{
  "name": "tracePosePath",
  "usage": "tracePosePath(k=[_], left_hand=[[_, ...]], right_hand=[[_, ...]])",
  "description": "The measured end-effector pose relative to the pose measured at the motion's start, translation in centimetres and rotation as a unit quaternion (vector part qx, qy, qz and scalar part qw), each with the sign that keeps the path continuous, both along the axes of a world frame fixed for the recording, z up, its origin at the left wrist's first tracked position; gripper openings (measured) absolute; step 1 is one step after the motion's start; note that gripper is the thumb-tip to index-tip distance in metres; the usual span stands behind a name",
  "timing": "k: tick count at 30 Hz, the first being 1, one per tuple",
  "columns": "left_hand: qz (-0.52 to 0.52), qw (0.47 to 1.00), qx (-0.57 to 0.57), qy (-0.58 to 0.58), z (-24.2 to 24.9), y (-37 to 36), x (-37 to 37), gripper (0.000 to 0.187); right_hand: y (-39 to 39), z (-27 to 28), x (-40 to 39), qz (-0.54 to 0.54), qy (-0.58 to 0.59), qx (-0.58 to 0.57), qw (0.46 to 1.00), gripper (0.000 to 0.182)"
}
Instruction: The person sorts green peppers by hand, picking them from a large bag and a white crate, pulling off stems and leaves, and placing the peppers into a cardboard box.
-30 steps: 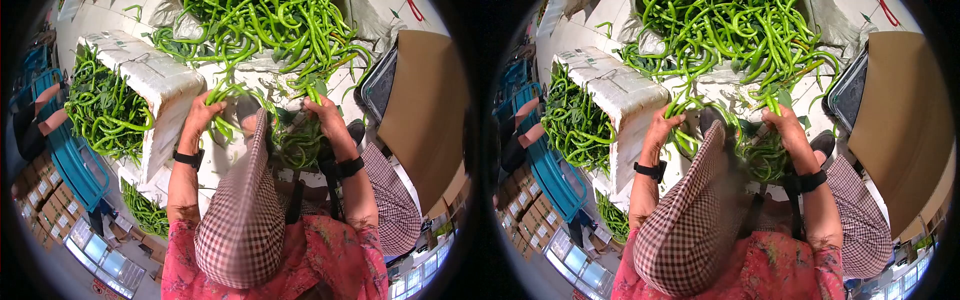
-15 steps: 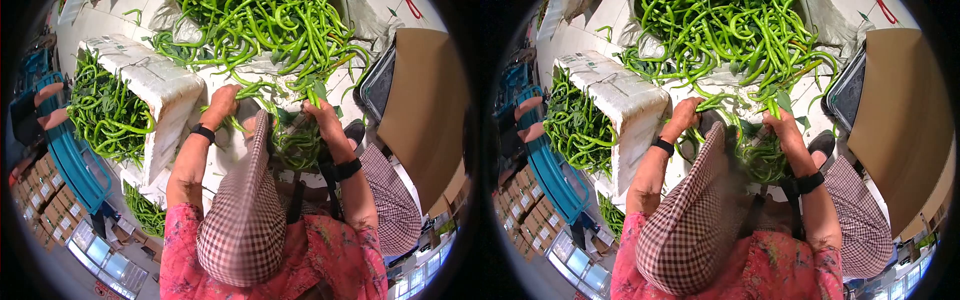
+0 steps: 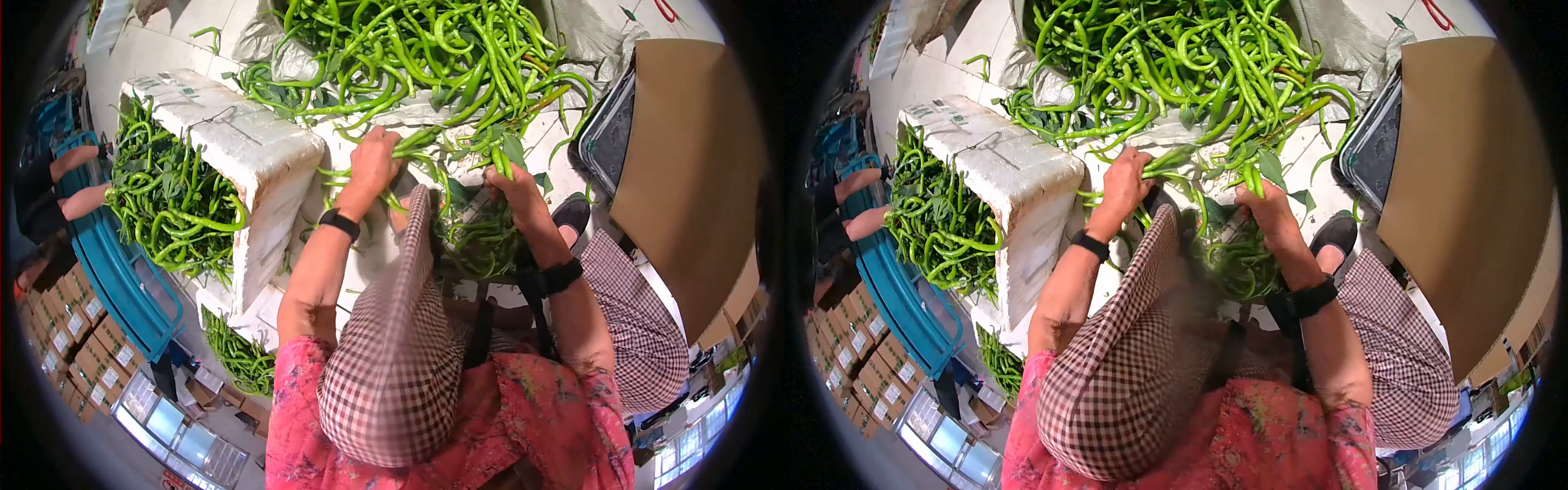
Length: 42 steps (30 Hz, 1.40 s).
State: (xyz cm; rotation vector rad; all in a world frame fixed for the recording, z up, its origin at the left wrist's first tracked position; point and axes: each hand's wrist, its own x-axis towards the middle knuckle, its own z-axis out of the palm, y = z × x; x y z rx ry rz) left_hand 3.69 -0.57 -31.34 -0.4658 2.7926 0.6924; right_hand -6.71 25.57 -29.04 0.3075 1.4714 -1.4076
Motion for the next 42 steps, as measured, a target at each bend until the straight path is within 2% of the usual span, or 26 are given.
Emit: tracePosePath(k=[1,3,4,5,7,8,9,11,12,13,15,16,19,20,21,23,25,27,28,29,33,34,36,37,39,42], left_hand=[[-0.003,1.0,0.0,0.004,0.6,-0.3,-0.2,0.036],[0.082,0.96,0.263,0.046,3.2,-1.4,-0.6,0.033],[0.247,0.869,0.428,0.01,6.6,-0.7,-1.5,0.03],[0.298,0.822,0.484,-0.01,9.3,-1.1,-2.0,0.027],[0.309,0.716,0.619,0.092,11.8,-1.5,-2.2,0.029],[0.327,0.71,0.614,0.109,13.0,-1.3,-2.6,0.031],[0.293,0.732,0.606,0.103,13.3,-1.5,-2.7,0.026],[0.216,0.861,0.453,0.082,13.7,-1.5,-3.3,0.023],[0.129,0.923,0.342,0.124,13.1,-1.6,-3.5,0.023],[0.098,0.951,0.254,0.148,12.1,-1.5,-3.6,0.029],[0.047,0.977,0.046,0.204,7.5,-2.4,-2.5,0.034],[0.072,0.957,0.019,0.281,7.3,-1.6,-2.6,0.042],[0.129,0.949,0.042,0.285,9.8,-1.9,-3.9,0.04],[0.115,0.946,0.054,0.299,9.4,-2.5,-4.4,0.04],[0.106,0.961,0.095,0.239,9.8,-2.6,-4.6,0.035],[0.046,0.959,0.161,0.228,10.6,-2.0,-4.5,0.031],[0.103,0.937,0.21,0.26,11.3,-2.8,-5.3,0.031],[0.275,0.835,0.404,0.252,13.5,-3.3,-5.4,0.03],[0.28,0.769,0.493,0.297,14.6,-3.6,-5.9,0.03],[0.284,0.741,0.522,0.312,15.8,-3.9,-5.9,0.03],[0.254,0.655,0.639,0.313,21.0,-4.2,-5.5,0.033],[0.241,0.65,0.65,0.311,21.9,-4.1,-5.2,0.032],[0.228,0.648,0.658,0.309,23.8,-3.5,-4.6,0.03],[0.22,0.652,0.654,0.315,24.4,-3.4,-4.3,0.033],[0.201,0.641,0.673,0.308,26.3,-3.3,-3.5,0.033],[0.235,0.635,0.657,0.331,29.8,-2.3,-1.9,0.032]], right_hand=[[0.1,0.2,-0.2,-0.003,0.004,0.0,1.0,0.019],[0.1,0.8,-0.3,-0.031,-0.009,-0.02,0.999,0.02],[0.1,1.0,-0.5,-0.032,-0.005,-0.025,0.999,0.02],[0.3,1.1,-0.7,-0.04,-0.013,-0.028,0.999,0.019],[-0.2,2.2,-1.1,-0.048,-0.016,-0.042,0.998,0.019],[-0.4,3.0,-1.4,-0.055,-0.014,-0.023,0.998,0.017],[-0.6,3.9,-1.8,-0.063,-0.011,-0.003,0.998,0.015],[-0.8,5.1,-2.6,-0.074,0.003,-0.02,0.997,0.014],[-0.9,5.6,-3.0,-0.066,0.031,-0.035,0.997,0.013],[-0.9,6.2,-3.1,-0.057,0.056,-0.048,0.996,0.012],[-1.0,7.7,-3.1,-0.058,0.084,-0.026,0.994,0.013],[-0.9,7.8,-3.2,-0.051,0.107,-0.025,0.993,0.014],[-0.3,8.4,-2.5,-0.04,0.132,-0.024,0.99,0.015],[0.0,8.1,-2.3,-0.039,0.138,-0.025,0.989,0.015],[-0.1,8.3,-2.3,-0.039,0.147,-0.026,0.988,0.015],[-0.1,8.4,-2.0,-0.051,0.146,-0.034,0.987,0.014],[-0.1,9.6,-1.8,-0.027,0.15,-0.017,0.988,0.014],[0.6,10.6,-1.8,-0.037,0.143,-0.032,0.988,0.014],[0.9,10.7,-2.0,-0.063,0.127,-0.046,0.989,0.015],[1.2,10.9,-2.3,-0.089,0.11,-0.061,0.988,0.015],[1.7,13.0,-3.6,-0.153,0.078,-0.099,0.98,0.017],[1.9,13.8,-3.9,-0.156,0.082,-0.101,0.979,0.017],[2.1,15.3,-4.2,-0.186,0.06,-0.202,0.96,0.023],[2.1,16.2,-4.4,-0.188,0.063,-0.203,0.959,0.023],[2.7,18.0,-4.4,-0.207,0.016,-0.352,0.913,0.028],[3.8,20.7,-4.3,-0.202,-0.03,-0.458,0.865,0.031]])
